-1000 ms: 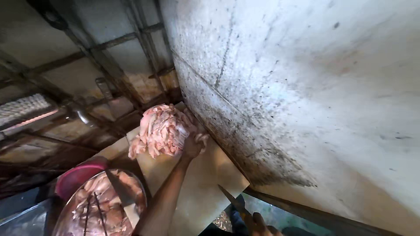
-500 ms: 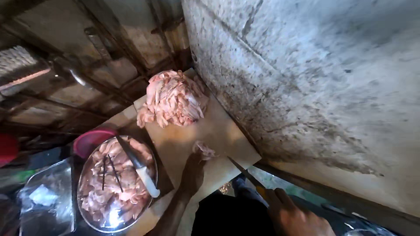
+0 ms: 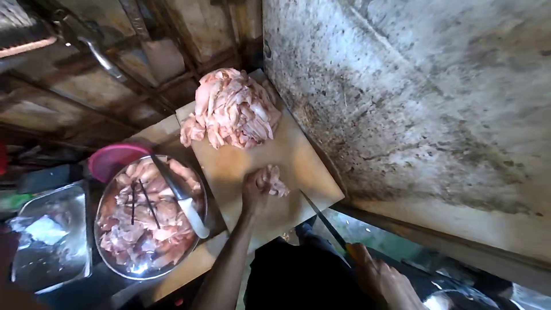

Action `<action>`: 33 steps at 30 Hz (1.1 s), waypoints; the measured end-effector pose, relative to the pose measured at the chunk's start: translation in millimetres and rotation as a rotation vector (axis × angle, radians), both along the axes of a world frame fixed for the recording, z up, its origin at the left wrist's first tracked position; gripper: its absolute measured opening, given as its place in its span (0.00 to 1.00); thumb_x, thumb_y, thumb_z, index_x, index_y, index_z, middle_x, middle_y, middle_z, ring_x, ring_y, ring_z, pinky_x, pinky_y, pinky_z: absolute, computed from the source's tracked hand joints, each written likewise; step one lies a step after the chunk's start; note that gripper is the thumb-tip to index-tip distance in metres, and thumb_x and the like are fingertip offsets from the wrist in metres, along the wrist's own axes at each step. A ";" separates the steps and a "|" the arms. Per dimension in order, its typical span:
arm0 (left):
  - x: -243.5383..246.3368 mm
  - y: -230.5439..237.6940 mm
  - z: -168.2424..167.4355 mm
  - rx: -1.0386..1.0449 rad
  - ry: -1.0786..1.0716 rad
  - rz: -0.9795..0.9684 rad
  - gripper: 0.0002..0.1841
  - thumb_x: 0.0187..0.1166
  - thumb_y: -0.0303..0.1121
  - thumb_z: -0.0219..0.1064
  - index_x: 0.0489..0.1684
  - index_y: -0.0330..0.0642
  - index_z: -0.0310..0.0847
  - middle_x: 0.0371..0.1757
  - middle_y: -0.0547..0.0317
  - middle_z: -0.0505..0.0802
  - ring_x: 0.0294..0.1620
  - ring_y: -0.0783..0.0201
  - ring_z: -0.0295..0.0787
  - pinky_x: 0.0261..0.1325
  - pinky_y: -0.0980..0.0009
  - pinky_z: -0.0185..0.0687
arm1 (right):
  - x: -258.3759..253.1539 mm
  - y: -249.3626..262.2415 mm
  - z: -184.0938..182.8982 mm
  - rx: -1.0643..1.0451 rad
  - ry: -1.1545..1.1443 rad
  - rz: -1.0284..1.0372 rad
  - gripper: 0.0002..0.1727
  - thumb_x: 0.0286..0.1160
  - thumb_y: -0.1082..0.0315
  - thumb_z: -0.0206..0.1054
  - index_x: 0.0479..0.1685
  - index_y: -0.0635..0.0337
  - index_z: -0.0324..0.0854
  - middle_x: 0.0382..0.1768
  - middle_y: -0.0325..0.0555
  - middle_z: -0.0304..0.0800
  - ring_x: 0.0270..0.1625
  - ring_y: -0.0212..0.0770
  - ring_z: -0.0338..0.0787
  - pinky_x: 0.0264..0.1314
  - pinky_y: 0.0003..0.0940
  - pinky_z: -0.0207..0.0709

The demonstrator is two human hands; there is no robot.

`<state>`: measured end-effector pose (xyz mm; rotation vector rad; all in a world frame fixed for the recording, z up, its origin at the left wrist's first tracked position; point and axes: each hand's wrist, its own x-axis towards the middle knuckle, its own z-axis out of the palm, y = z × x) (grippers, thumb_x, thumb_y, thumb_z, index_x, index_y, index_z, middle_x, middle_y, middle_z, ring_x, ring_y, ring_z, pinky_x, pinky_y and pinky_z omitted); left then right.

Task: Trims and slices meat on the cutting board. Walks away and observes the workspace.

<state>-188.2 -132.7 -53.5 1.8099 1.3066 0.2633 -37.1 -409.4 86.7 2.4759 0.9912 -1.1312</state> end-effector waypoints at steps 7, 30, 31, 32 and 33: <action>17.1 16.3 17.5 -0.152 0.211 -0.234 0.34 0.69 0.43 0.80 0.74 0.34 0.78 0.74 0.36 0.81 0.75 0.42 0.80 0.76 0.45 0.78 | -24.9 18.4 -41.4 0.439 0.092 -0.127 0.23 0.84 0.56 0.58 0.73 0.57 0.75 0.35 0.53 0.92 0.36 0.58 0.94 0.38 0.60 0.86; -35.0 -8.1 8.1 -0.170 0.051 0.142 0.31 0.78 0.37 0.74 0.79 0.38 0.71 0.62 0.43 0.90 0.59 0.51 0.91 0.66 0.49 0.86 | -44.2 57.5 -81.5 0.363 0.209 0.068 0.26 0.88 0.52 0.52 0.81 0.51 0.70 0.44 0.55 0.93 0.45 0.59 0.95 0.48 0.59 0.87; -34.6 -10.4 8.8 -0.169 0.042 0.171 0.30 0.77 0.38 0.75 0.77 0.37 0.71 0.59 0.44 0.91 0.57 0.53 0.92 0.64 0.50 0.88 | -46.6 65.3 -81.9 0.370 0.189 0.087 0.25 0.88 0.53 0.52 0.80 0.50 0.70 0.44 0.54 0.94 0.45 0.58 0.96 0.47 0.58 0.88; -33.6 -11.7 10.1 -0.169 0.038 0.191 0.31 0.76 0.38 0.75 0.76 0.36 0.71 0.57 0.44 0.92 0.54 0.53 0.92 0.62 0.51 0.89 | -48.9 74.3 -81.3 0.350 0.185 0.095 0.25 0.88 0.53 0.52 0.80 0.50 0.70 0.45 0.54 0.94 0.45 0.58 0.96 0.47 0.58 0.88; -32.2 -12.1 11.5 -0.168 0.034 0.206 0.32 0.76 0.39 0.76 0.76 0.36 0.70 0.56 0.45 0.92 0.53 0.53 0.93 0.61 0.51 0.89 | -50.8 84.0 -78.7 0.301 0.200 0.092 0.25 0.89 0.53 0.52 0.82 0.49 0.68 0.48 0.55 0.93 0.48 0.59 0.95 0.50 0.58 0.87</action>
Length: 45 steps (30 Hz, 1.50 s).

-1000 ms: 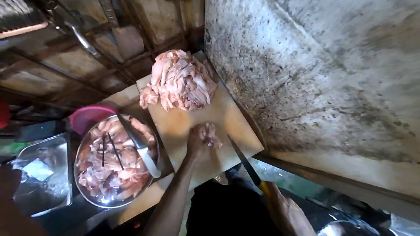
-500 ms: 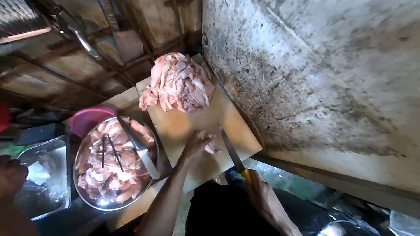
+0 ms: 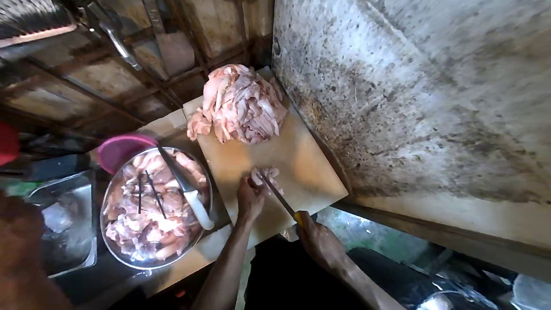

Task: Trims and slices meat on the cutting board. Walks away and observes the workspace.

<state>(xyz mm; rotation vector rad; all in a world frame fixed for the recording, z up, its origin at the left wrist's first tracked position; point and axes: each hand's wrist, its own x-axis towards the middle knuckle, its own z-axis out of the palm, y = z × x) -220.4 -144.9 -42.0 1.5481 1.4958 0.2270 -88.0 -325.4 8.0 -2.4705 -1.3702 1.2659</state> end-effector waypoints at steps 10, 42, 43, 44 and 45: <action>16.7 7.8 3.4 0.021 0.215 -0.071 0.32 0.83 0.48 0.68 0.78 0.35 0.65 0.55 0.37 0.90 0.54 0.41 0.92 0.57 0.41 0.88 | -21.8 3.3 7.6 -0.203 -0.109 0.028 0.23 0.91 0.55 0.48 0.76 0.57 0.68 0.54 0.58 0.91 0.50 0.61 0.95 0.50 0.58 0.88; -16.1 38.5 3.8 -0.153 0.251 -0.213 0.22 0.93 0.43 0.51 0.78 0.40 0.69 0.53 0.36 0.91 0.51 0.41 0.93 0.58 0.40 0.86 | 0.7 -43.5 -30.7 -0.147 0.126 -0.044 0.26 0.87 0.49 0.54 0.78 0.52 0.70 0.49 0.60 0.92 0.52 0.63 0.94 0.54 0.64 0.85; -25.6 39.3 -0.3 -0.177 0.216 -0.234 0.22 0.94 0.43 0.51 0.78 0.40 0.70 0.51 0.38 0.92 0.45 0.45 0.94 0.54 0.45 0.90 | 4.8 -50.1 -36.5 -0.095 0.154 -0.048 0.27 0.86 0.48 0.55 0.77 0.51 0.71 0.48 0.59 0.92 0.52 0.62 0.94 0.55 0.64 0.85; -32.6 39.4 -2.1 -0.184 0.200 -0.247 0.21 0.94 0.42 0.52 0.76 0.40 0.71 0.47 0.41 0.92 0.41 0.50 0.94 0.51 0.50 0.91 | 7.4 -56.0 -41.0 -0.047 0.164 -0.048 0.27 0.85 0.48 0.55 0.76 0.51 0.73 0.46 0.58 0.92 0.51 0.61 0.94 0.55 0.63 0.84; -37.0 38.0 0.1 -0.159 0.218 -0.252 0.20 0.94 0.42 0.53 0.74 0.39 0.73 0.46 0.43 0.93 0.40 0.51 0.94 0.51 0.52 0.92 | 8.1 -60.9 -43.4 -0.008 0.163 -0.049 0.26 0.84 0.48 0.56 0.75 0.52 0.74 0.45 0.57 0.92 0.50 0.60 0.94 0.54 0.63 0.85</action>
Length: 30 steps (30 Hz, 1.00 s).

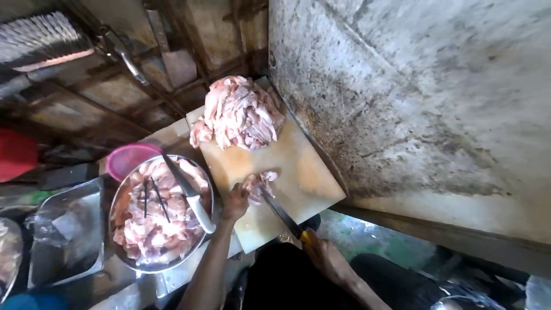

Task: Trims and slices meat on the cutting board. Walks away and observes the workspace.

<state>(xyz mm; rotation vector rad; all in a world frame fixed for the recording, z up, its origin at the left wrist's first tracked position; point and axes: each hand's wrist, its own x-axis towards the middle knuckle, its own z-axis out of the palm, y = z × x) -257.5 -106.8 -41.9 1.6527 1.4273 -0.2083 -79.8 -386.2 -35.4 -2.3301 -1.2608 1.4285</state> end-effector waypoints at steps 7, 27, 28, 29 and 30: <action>-7.9 -24.2 3.0 0.333 -0.007 0.185 0.22 0.87 0.40 0.63 0.72 0.35 0.77 0.49 0.42 0.94 0.50 0.46 0.94 0.61 0.46 0.87 | -13.7 7.5 7.1 0.192 -0.062 0.006 0.25 0.85 0.56 0.57 0.79 0.53 0.73 0.44 0.55 0.94 0.45 0.57 0.95 0.50 0.57 0.88; 12.1 -25.4 4.6 0.165 -0.066 0.237 0.23 0.87 0.44 0.64 0.70 0.36 0.74 0.41 0.43 0.93 0.35 0.49 0.95 0.44 0.47 0.93 | -61.5 107.7 32.1 -0.080 -0.087 0.087 0.25 0.91 0.59 0.51 0.83 0.58 0.62 0.57 0.58 0.90 0.57 0.57 0.94 0.61 0.53 0.85; 12.6 -25.3 4.4 0.163 -0.060 0.230 0.23 0.86 0.43 0.64 0.70 0.36 0.73 0.40 0.44 0.93 0.33 0.50 0.95 0.43 0.48 0.94 | -61.7 104.3 36.5 -0.112 -0.087 0.091 0.25 0.91 0.59 0.50 0.82 0.57 0.62 0.56 0.58 0.90 0.57 0.57 0.94 0.61 0.53 0.85; 12.7 -26.1 3.4 0.163 -0.060 0.226 0.23 0.87 0.43 0.64 0.70 0.36 0.72 0.40 0.44 0.93 0.32 0.51 0.95 0.42 0.48 0.94 | -62.7 100.2 39.2 -0.139 -0.093 0.094 0.25 0.90 0.58 0.50 0.82 0.57 0.62 0.56 0.58 0.90 0.57 0.57 0.93 0.61 0.54 0.85; 12.2 -27.7 1.4 0.167 -0.063 0.225 0.22 0.87 0.42 0.64 0.70 0.36 0.72 0.39 0.44 0.93 0.31 0.52 0.94 0.40 0.49 0.94 | -64.0 96.8 40.3 -0.162 -0.102 0.099 0.25 0.90 0.58 0.50 0.81 0.58 0.62 0.56 0.59 0.90 0.58 0.59 0.93 0.61 0.55 0.85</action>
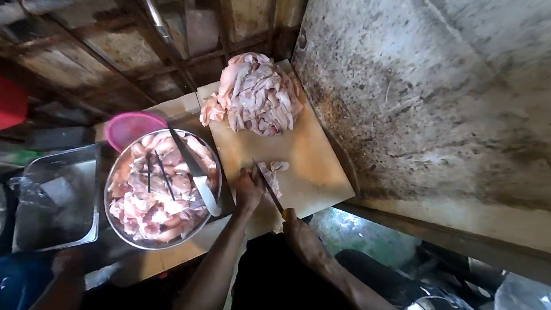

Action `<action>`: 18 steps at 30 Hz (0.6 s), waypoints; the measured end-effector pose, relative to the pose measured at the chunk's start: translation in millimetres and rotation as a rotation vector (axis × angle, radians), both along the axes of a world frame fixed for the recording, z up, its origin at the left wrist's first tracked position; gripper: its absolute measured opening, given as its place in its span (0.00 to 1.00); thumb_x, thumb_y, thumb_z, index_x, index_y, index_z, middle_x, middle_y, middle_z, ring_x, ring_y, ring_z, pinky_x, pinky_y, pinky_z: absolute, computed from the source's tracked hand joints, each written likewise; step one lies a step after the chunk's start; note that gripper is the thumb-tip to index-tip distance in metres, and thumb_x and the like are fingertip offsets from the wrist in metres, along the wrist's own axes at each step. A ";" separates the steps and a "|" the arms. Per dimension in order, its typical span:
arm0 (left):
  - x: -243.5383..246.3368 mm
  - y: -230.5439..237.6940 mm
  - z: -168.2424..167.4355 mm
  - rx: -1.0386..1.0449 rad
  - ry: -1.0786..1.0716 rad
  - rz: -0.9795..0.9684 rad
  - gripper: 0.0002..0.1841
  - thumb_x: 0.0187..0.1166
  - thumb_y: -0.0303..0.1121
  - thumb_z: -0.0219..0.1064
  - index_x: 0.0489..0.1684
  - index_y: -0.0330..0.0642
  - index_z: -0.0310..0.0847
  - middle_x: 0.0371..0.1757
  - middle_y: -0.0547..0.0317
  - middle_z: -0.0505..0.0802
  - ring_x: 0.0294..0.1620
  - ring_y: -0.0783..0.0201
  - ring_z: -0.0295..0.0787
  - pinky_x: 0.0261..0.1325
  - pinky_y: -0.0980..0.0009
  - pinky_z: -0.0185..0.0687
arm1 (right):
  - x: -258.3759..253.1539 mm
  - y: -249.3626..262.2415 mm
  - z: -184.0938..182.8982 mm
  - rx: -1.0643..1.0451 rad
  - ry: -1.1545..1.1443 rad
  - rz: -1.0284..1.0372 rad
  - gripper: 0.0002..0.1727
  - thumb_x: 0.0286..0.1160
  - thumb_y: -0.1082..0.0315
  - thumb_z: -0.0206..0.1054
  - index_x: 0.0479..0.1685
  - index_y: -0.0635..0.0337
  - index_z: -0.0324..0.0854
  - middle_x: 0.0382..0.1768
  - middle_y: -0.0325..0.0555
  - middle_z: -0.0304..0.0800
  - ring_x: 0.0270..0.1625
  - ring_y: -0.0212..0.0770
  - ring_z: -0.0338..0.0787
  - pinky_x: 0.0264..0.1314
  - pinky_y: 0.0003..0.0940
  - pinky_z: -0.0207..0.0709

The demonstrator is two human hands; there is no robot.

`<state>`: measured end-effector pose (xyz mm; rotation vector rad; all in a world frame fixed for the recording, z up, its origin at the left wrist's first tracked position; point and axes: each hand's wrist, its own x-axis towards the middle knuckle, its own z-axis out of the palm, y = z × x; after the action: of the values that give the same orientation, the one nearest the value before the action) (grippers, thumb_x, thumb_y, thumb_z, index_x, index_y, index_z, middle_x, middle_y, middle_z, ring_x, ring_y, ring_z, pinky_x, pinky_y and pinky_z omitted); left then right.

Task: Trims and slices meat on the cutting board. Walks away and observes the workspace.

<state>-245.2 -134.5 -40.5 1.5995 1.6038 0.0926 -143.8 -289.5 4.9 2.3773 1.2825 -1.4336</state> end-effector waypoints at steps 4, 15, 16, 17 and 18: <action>-3.6 -2.4 -7.0 0.030 0.049 -0.066 0.19 0.88 0.39 0.62 0.68 0.36 0.76 0.39 0.44 0.93 0.31 0.52 0.94 0.40 0.49 0.94 | -7.9 10.8 -4.8 -0.002 -0.001 0.010 0.25 0.92 0.60 0.47 0.84 0.59 0.62 0.63 0.61 0.87 0.56 0.61 0.94 0.58 0.59 0.86; 1.2 -2.7 -2.5 -0.039 0.051 -0.023 0.18 0.89 0.39 0.62 0.70 0.41 0.73 0.37 0.47 0.93 0.24 0.55 0.94 0.30 0.54 0.95 | -15.5 -6.6 -12.7 0.004 -0.091 0.030 0.25 0.88 0.72 0.51 0.83 0.61 0.61 0.64 0.67 0.82 0.50 0.66 0.94 0.49 0.59 0.88; 0.5 -3.4 -1.3 -0.062 0.035 -0.021 0.19 0.89 0.39 0.62 0.72 0.42 0.72 0.38 0.45 0.93 0.23 0.55 0.94 0.31 0.53 0.95 | -17.6 -7.7 -12.8 0.004 -0.102 0.028 0.24 0.87 0.73 0.50 0.81 0.62 0.62 0.63 0.66 0.82 0.49 0.66 0.94 0.47 0.58 0.89; -1.0 -4.0 -0.9 -0.069 0.033 -0.027 0.19 0.89 0.39 0.61 0.73 0.43 0.71 0.37 0.45 0.93 0.23 0.54 0.93 0.30 0.53 0.95 | -20.1 -2.9 -12.6 -0.005 -0.096 0.025 0.24 0.87 0.73 0.50 0.82 0.62 0.61 0.64 0.66 0.82 0.49 0.65 0.94 0.48 0.57 0.89; -2.6 -3.6 -1.8 -0.052 0.041 -0.043 0.18 0.89 0.39 0.61 0.72 0.44 0.72 0.36 0.45 0.93 0.22 0.54 0.93 0.29 0.53 0.95 | -22.2 7.1 -11.6 -0.011 -0.078 0.011 0.26 0.87 0.73 0.50 0.84 0.61 0.60 0.67 0.66 0.81 0.50 0.65 0.94 0.50 0.57 0.88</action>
<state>-247.8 -138.2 -42.3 1.6043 1.5887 -0.0048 -166.1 -282.3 -6.8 2.3894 1.2634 -1.3281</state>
